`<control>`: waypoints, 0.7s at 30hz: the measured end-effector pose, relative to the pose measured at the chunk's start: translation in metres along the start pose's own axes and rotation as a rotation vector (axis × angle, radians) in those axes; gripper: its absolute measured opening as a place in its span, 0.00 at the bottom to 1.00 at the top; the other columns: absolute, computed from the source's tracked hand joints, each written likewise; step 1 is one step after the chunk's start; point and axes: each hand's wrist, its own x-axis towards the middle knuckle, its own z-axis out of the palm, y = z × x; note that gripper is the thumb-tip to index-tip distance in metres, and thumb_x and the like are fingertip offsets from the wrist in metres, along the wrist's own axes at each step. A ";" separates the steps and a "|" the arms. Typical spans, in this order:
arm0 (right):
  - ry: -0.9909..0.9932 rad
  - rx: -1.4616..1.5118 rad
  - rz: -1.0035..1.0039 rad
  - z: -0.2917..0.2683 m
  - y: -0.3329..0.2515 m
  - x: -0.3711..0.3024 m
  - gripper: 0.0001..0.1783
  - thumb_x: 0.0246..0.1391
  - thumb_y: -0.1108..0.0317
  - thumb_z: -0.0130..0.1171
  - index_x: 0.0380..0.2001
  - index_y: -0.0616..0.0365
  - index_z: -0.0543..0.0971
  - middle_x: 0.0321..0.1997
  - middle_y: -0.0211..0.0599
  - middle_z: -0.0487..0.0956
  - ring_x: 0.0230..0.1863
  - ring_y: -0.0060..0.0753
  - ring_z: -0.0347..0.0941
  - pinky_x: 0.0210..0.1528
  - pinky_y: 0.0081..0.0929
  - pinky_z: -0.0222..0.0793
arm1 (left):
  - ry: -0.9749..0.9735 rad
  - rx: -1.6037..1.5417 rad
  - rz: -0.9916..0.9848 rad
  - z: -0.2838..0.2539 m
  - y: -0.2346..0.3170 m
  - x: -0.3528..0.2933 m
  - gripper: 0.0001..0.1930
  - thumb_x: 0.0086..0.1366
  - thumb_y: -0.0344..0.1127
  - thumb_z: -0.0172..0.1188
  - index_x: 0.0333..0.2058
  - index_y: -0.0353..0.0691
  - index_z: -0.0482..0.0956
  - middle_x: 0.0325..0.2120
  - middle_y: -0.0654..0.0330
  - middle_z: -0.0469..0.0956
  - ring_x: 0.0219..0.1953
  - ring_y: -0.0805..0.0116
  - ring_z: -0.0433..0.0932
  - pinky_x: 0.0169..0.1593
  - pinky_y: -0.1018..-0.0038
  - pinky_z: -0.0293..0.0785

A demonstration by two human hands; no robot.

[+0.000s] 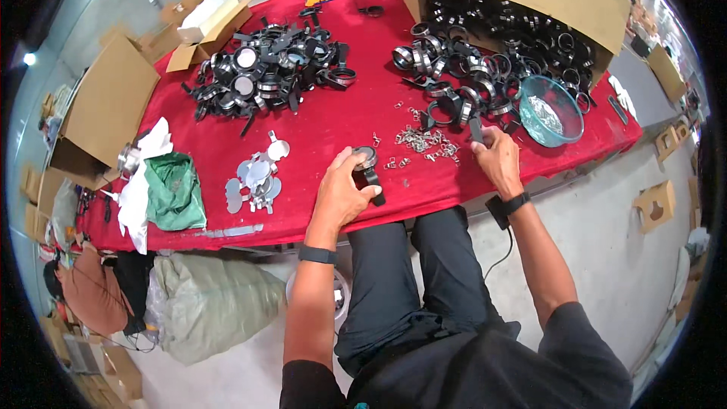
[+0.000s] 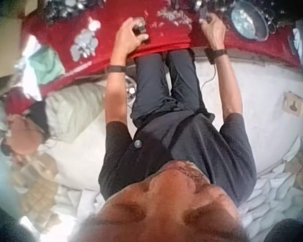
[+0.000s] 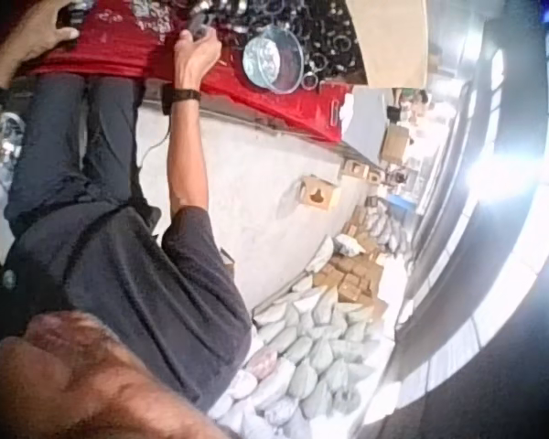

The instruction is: The person is manually assembling small metal components, attaching rings to circular plates.

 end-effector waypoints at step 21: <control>-0.347 -0.179 -0.469 0.080 -0.147 -0.054 0.17 0.53 0.66 0.66 0.39 0.69 0.79 0.24 0.63 0.82 0.32 0.67 0.84 0.39 0.59 0.80 | 0.327 -0.003 0.062 0.037 -0.003 -0.001 0.25 0.56 0.35 0.77 0.53 0.36 0.86 0.59 0.39 0.80 0.61 0.40 0.79 0.68 0.53 0.74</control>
